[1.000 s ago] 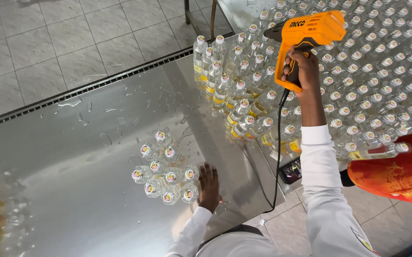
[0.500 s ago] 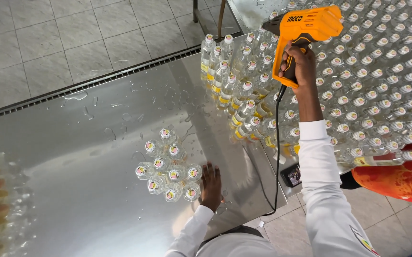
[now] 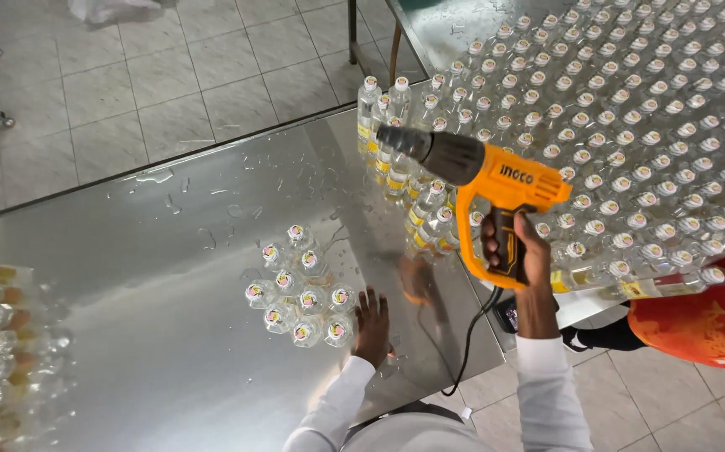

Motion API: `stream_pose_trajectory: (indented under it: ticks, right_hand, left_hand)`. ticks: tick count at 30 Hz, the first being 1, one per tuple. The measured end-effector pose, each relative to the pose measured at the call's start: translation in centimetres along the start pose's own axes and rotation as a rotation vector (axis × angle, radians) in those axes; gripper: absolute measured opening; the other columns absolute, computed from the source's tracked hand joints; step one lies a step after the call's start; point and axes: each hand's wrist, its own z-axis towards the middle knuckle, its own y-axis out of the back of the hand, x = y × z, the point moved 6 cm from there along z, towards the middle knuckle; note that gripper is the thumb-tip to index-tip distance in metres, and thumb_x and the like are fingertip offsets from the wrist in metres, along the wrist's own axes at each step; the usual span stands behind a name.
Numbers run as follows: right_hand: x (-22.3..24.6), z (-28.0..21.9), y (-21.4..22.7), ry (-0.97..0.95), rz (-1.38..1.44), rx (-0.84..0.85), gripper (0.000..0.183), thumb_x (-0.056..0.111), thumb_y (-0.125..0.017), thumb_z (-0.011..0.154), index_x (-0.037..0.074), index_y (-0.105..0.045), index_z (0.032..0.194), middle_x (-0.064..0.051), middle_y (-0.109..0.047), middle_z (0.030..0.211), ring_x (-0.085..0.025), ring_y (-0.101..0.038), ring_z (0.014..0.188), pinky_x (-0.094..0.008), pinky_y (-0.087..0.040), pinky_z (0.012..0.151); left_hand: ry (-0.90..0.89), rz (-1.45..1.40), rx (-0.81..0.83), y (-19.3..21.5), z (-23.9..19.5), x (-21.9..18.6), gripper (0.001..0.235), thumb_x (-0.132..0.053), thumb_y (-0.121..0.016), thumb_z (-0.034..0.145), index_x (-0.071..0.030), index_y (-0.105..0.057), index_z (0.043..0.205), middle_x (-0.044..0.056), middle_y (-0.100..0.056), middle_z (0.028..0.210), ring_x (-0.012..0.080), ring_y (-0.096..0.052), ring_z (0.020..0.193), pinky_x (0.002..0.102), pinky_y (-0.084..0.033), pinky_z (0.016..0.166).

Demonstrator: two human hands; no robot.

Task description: Using a handheld heat gun to shrink plastic safety seals onto the caps of small bottles arranged on a production table.

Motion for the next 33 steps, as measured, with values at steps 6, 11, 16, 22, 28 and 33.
stream_pose_trajectory:
  ticks: [6,11,16,22,28,33]
  right_hand:
    - [-9.3,-4.1,13.0,-0.027,0.435,0.234,0.052,0.041,-0.056,0.114,-0.005,-0.063,0.138,-0.018,-0.065,0.097,-0.024,-0.069,0.069,-0.028,-0.060,0.044]
    - [-9.7,-7.2,11.8,0.039,0.622,0.369,0.057,0.039,-0.072,0.099,-0.005,-0.062,0.134,-0.010,-0.052,0.076,-0.017,-0.056,0.042,-0.026,-0.054,0.025]
    - [-9.6,-11.1,13.2,0.106,0.588,0.466,0.059,0.036,-0.072,0.099,-0.007,-0.061,0.138,-0.015,-0.057,0.075,-0.018,-0.058,0.042,-0.028,-0.055,0.028]
    - [-8.3,-14.7,13.2,0.117,0.469,0.482,0.058,0.047,-0.052,0.110,-0.004,-0.075,0.093,-0.016,-0.061,0.057,-0.027,-0.060,0.042,-0.032,-0.058,0.040]
    - [-7.8,-17.1,14.2,0.207,0.354,0.411,0.048,0.034,-0.051,0.106,-0.004,-0.074,0.088,-0.018,-0.062,0.053,-0.030,-0.066,0.043,-0.041,-0.064,0.053]
    - [-6.3,-18.0,10.0,0.097,0.277,0.272,0.051,0.027,-0.059,0.103,-0.005,-0.054,0.144,-0.029,-0.064,0.091,-0.035,-0.076,0.068,-0.043,-0.067,0.051]
  left_hand:
    - [0.018,-0.041,0.052,-0.9,0.4,0.1,0.155,-0.057,-0.104,0.047,-0.006,-0.025,0.170,0.032,-0.009,0.178,0.0518,-0.017,0.164,0.051,-0.036,0.130]
    - [0.000,-0.125,0.134,-1.6,0.7,0.2,0.155,-0.052,-0.104,0.055,-0.005,-0.016,0.174,0.032,0.002,0.179,0.0536,-0.007,0.166,0.054,-0.029,0.134]
    - [-0.019,-0.108,0.180,-3.2,1.1,0.2,0.156,-0.056,-0.103,0.058,-0.006,-0.012,0.175,0.032,0.005,0.179,0.0530,-0.002,0.166,0.055,-0.025,0.134]
    - [0.001,-0.090,0.185,-2.6,1.0,0.2,0.154,-0.057,-0.102,0.060,-0.007,-0.012,0.175,0.032,0.004,0.179,0.0527,-0.002,0.166,0.054,-0.024,0.135]
    - [-0.005,-0.103,0.186,-3.0,1.4,0.0,0.157,-0.057,-0.101,0.058,-0.005,-0.010,0.175,0.034,0.007,0.178,0.0552,0.000,0.165,0.056,-0.024,0.134]
    - [-0.014,-0.094,0.179,-3.1,1.2,0.2,0.155,-0.061,-0.098,0.059,-0.005,-0.011,0.175,0.034,0.006,0.179,0.0539,-0.001,0.166,0.054,-0.024,0.134]
